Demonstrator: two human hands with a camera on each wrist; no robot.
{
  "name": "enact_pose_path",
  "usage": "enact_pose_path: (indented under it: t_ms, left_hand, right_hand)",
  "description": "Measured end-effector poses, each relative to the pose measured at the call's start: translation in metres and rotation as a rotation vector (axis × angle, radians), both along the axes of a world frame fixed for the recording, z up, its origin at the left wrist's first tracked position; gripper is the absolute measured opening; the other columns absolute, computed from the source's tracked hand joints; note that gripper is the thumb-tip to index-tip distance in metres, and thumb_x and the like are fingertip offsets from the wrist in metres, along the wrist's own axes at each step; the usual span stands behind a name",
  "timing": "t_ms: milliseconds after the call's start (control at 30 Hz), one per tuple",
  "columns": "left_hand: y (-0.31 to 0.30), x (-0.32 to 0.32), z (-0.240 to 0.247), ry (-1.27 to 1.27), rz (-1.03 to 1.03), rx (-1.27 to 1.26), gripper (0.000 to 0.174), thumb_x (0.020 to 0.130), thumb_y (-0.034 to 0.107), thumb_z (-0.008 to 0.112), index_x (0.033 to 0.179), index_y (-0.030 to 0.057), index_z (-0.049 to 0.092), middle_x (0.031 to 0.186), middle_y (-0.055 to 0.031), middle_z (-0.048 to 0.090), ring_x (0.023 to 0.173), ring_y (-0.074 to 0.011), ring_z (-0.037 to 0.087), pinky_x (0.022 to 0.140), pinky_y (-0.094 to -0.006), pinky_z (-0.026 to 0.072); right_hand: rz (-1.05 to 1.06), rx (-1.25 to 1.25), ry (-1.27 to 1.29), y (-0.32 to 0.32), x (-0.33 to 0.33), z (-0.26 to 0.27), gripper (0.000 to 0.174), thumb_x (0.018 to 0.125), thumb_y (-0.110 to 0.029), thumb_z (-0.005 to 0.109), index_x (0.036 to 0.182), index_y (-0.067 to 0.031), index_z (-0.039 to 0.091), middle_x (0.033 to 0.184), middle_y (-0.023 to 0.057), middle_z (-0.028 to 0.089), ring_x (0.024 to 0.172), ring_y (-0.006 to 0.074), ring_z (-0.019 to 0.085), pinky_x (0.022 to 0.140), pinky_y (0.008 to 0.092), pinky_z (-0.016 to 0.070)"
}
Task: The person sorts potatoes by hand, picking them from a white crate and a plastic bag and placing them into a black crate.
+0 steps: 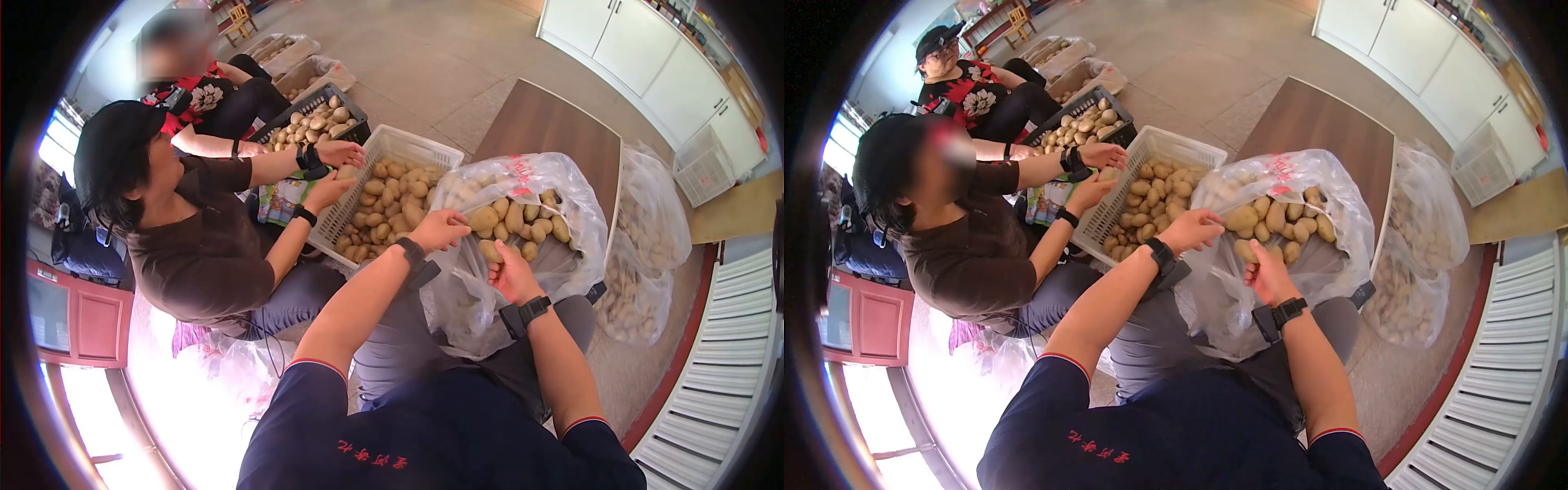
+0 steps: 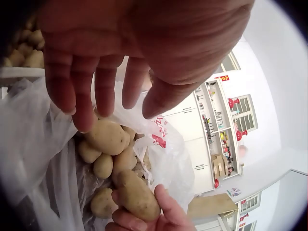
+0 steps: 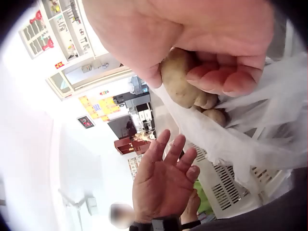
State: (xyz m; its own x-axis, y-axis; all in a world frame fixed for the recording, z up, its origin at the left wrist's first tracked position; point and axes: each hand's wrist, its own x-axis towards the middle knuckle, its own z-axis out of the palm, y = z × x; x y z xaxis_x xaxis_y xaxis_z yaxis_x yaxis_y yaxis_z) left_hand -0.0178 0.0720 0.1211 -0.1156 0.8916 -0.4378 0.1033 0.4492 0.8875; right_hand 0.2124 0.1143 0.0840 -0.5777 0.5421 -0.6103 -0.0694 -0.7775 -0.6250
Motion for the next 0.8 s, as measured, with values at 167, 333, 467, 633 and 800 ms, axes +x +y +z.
enact_pose_path:
  t_ms: [167, 333, 467, 633, 800]
  left_hand:
    - [0.0, 0.004, 0.002, -0.159, -0.154, -0.047, 0.045, 0.088, 0.028, 0.07, 0.123, 0.0034, 0.056, 0.104, -0.0093, 0.064, 0.078, -0.017, 0.066, 0.06, -0.0293, 0.052]
    - [-0.002, 0.001, 0.003, -0.294, -0.172, -0.035, 0.045, 0.087, 0.024, 0.071, 0.123, 0.0019, 0.055, 0.101, -0.0093, 0.064, 0.074, -0.016, 0.066, 0.057, -0.028, 0.0517]
    - [0.001, -0.003, 0.0, -0.339, -0.114, -0.019, 0.043, 0.087, 0.02, 0.071, 0.122, 0.0014, 0.055, 0.097, -0.0083, 0.065, 0.069, -0.0142, 0.064, 0.055, -0.027, 0.0507]
    - [0.003, -0.008, -0.004, -0.289, 0.031, 0.019, 0.041, 0.088, 0.019, 0.07, 0.122, 0.0032, 0.056, 0.096, -0.0063, 0.065, 0.068, -0.0138, 0.063, 0.054, -0.0274, 0.0512]
    - [0.006, -0.024, -0.01, -0.277, 0.272, 0.028, 0.036, 0.091, 0.022, 0.066, 0.122, 0.0076, 0.057, 0.096, -0.0049, 0.064, 0.067, -0.0141, 0.061, 0.055, -0.0278, 0.0516]
  right_hand:
    - [0.065, 0.131, -0.043, 0.002, -0.023, 0.015, 0.037, 0.092, -0.049, 0.064, 0.089, -0.0128, 0.058, 0.068, -0.0024, 0.049, 0.061, 0.0128, 0.05, 0.057, 0.0293, 0.0412]
    - [0.091, 0.262, -0.086, 0.003, -0.035, 0.018, 0.039, 0.095, -0.048, 0.059, 0.097, -0.0088, 0.06, 0.077, 0.0006, 0.053, 0.063, 0.0125, 0.051, 0.058, 0.0291, 0.0426]
    - [0.124, 0.338, -0.095, 0.003, -0.035, 0.019, 0.037, 0.098, -0.042, 0.055, 0.111, -0.0068, 0.058, 0.093, 0.0036, 0.059, 0.067, 0.0131, 0.054, 0.06, 0.0284, 0.045]
    - [0.083, 0.445, -0.226, 0.007, -0.02, -0.001, 0.039, 0.098, -0.037, 0.055, 0.116, -0.0028, 0.057, 0.097, 0.0068, 0.062, 0.066, 0.0142, 0.058, 0.058, 0.0278, 0.0465]
    - [0.01, 1.018, -0.677, 0.021, 0.015, -0.061, 0.041, 0.088, -0.023, 0.066, 0.12, -0.0014, 0.055, 0.106, 0.0138, 0.062, 0.084, 0.0281, 0.063, 0.074, 0.0383, 0.0515]
